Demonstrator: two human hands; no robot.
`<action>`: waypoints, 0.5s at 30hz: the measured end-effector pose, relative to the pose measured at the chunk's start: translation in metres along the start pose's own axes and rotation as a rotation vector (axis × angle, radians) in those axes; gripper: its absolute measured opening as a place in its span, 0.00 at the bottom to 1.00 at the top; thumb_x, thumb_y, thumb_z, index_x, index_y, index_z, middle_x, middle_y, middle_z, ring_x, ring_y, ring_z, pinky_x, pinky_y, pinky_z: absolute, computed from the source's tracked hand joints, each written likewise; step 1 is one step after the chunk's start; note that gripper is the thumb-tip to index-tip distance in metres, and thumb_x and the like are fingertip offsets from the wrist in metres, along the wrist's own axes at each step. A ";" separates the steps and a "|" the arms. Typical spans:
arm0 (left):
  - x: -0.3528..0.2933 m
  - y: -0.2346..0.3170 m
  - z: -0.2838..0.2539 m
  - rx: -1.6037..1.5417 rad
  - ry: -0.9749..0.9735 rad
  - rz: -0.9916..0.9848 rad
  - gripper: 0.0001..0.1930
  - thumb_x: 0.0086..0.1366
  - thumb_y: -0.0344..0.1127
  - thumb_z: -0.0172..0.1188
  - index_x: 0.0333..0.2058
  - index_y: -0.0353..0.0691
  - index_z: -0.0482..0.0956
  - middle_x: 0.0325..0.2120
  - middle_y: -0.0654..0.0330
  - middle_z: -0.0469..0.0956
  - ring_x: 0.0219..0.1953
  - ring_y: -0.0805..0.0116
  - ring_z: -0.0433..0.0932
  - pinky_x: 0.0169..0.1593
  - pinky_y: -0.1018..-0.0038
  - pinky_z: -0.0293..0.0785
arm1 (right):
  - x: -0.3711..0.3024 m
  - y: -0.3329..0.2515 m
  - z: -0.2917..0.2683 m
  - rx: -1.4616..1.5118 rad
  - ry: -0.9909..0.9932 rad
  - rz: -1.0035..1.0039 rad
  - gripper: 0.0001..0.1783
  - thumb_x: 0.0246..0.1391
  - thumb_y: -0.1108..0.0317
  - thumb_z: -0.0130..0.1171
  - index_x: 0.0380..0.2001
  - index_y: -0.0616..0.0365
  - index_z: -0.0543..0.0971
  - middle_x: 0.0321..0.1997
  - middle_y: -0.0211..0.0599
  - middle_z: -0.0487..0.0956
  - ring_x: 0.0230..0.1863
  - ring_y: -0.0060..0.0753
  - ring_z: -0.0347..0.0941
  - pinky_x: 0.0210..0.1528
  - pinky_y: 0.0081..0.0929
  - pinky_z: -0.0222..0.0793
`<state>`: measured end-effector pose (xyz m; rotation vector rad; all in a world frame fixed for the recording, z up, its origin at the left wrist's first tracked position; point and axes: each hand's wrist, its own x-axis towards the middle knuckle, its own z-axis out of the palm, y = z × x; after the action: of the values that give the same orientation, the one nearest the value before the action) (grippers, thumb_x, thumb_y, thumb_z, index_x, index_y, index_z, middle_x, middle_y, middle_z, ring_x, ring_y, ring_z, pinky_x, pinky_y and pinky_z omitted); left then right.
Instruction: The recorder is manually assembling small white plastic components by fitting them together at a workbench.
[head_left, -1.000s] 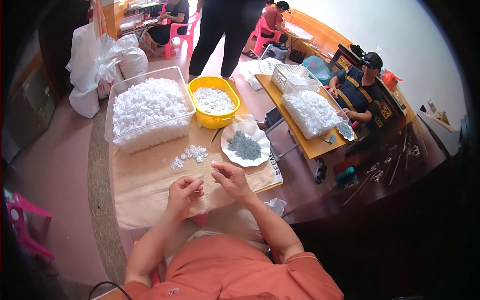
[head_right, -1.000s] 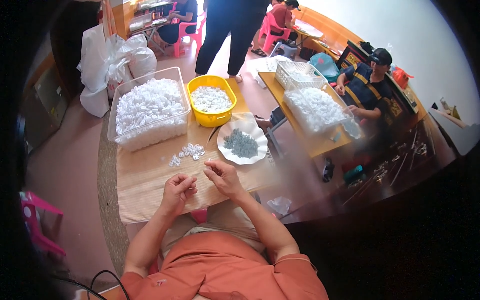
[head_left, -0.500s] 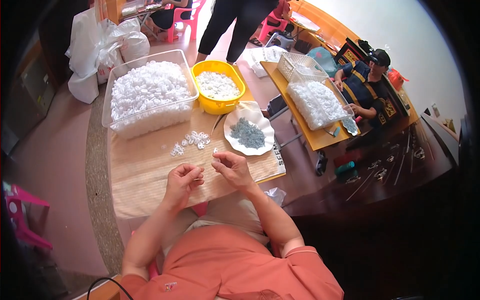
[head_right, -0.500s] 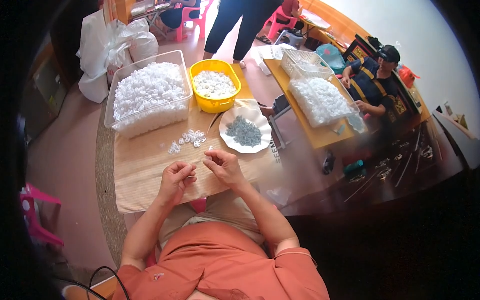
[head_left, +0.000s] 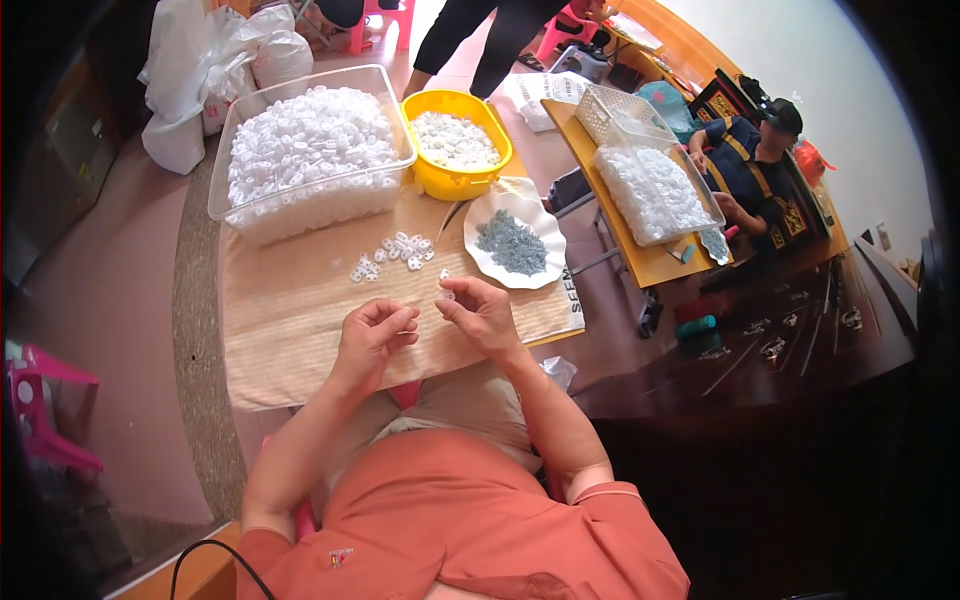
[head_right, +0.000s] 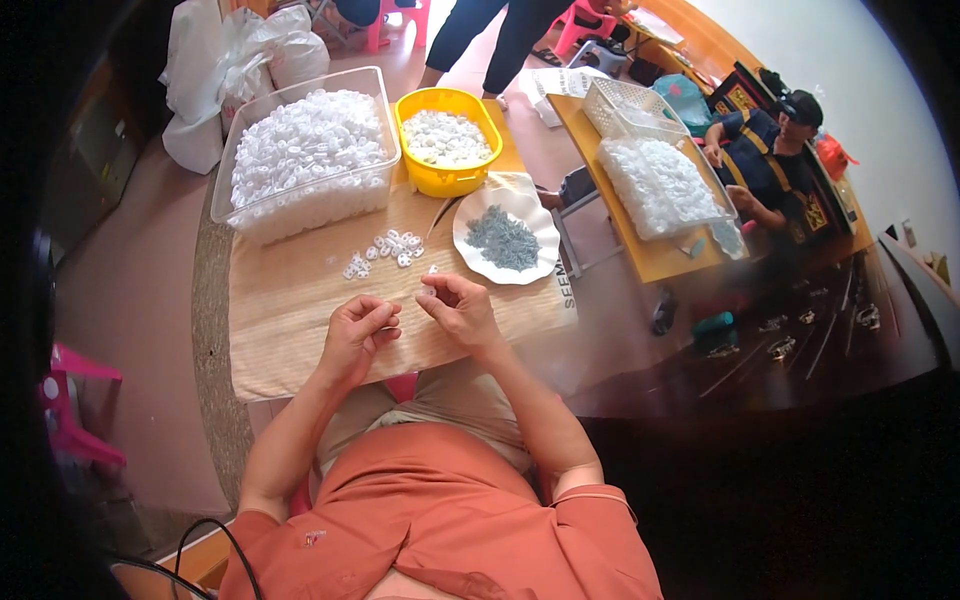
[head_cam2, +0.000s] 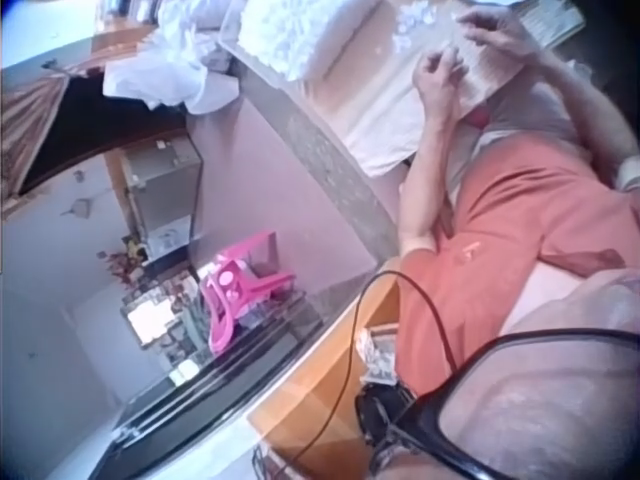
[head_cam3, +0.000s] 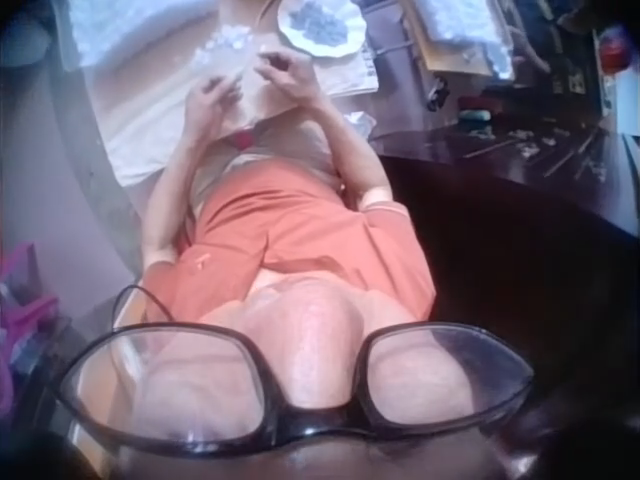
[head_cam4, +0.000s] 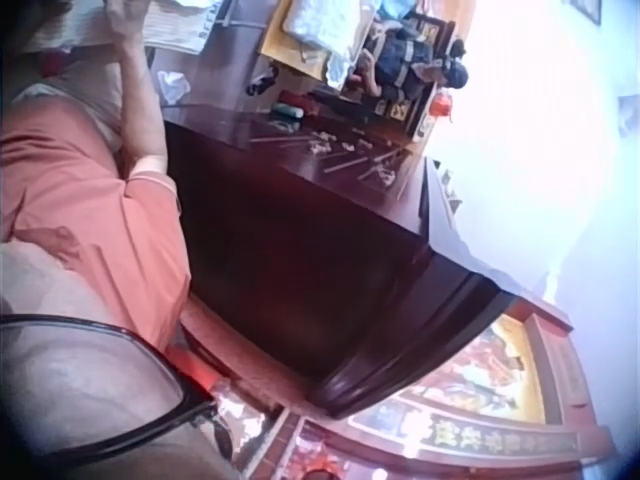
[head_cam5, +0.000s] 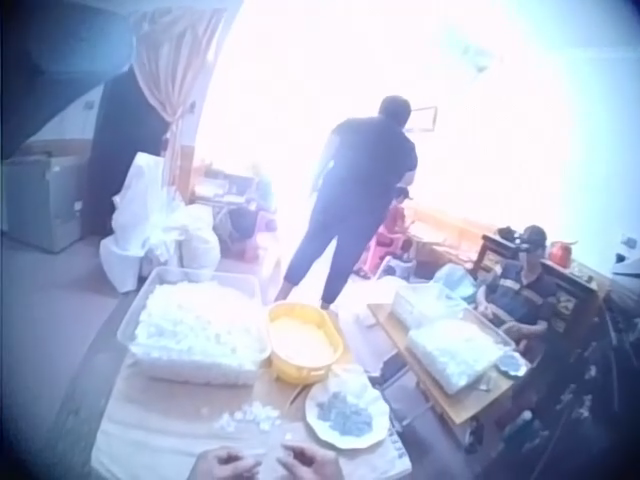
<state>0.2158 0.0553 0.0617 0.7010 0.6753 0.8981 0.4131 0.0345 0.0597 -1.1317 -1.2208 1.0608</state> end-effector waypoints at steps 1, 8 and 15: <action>0.000 0.000 0.000 0.008 -0.003 -0.002 0.03 0.64 0.30 0.59 0.34 0.38 0.77 0.35 0.58 0.80 0.33 0.75 0.78 0.39 0.76 0.79 | 0.000 0.001 0.000 0.000 -0.004 0.006 0.13 0.53 0.76 0.63 0.42 0.66 0.78 0.27 0.20 0.73 0.27 0.10 0.66 0.28 0.11 0.63; 0.000 0.002 -0.001 -0.011 0.018 -0.007 0.04 0.64 0.30 0.59 0.34 0.37 0.77 0.35 0.58 0.80 0.33 0.75 0.78 0.39 0.76 0.79 | 0.008 -0.005 -0.005 0.039 0.021 0.055 0.13 0.53 0.77 0.62 0.43 0.67 0.77 0.28 0.24 0.76 0.28 0.11 0.69 0.30 0.12 0.67; 0.001 0.005 0.001 0.008 0.020 -0.025 0.04 0.62 0.31 0.61 0.33 0.37 0.78 0.32 0.61 0.80 0.31 0.77 0.77 0.37 0.79 0.78 | 0.030 -0.023 -0.018 -0.069 0.039 -0.006 0.14 0.52 0.76 0.63 0.43 0.66 0.76 0.31 0.29 0.78 0.31 0.15 0.74 0.33 0.17 0.77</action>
<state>0.2143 0.0579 0.0664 0.6902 0.7039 0.8809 0.4326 0.0598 0.0865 -1.1958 -1.2374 0.9936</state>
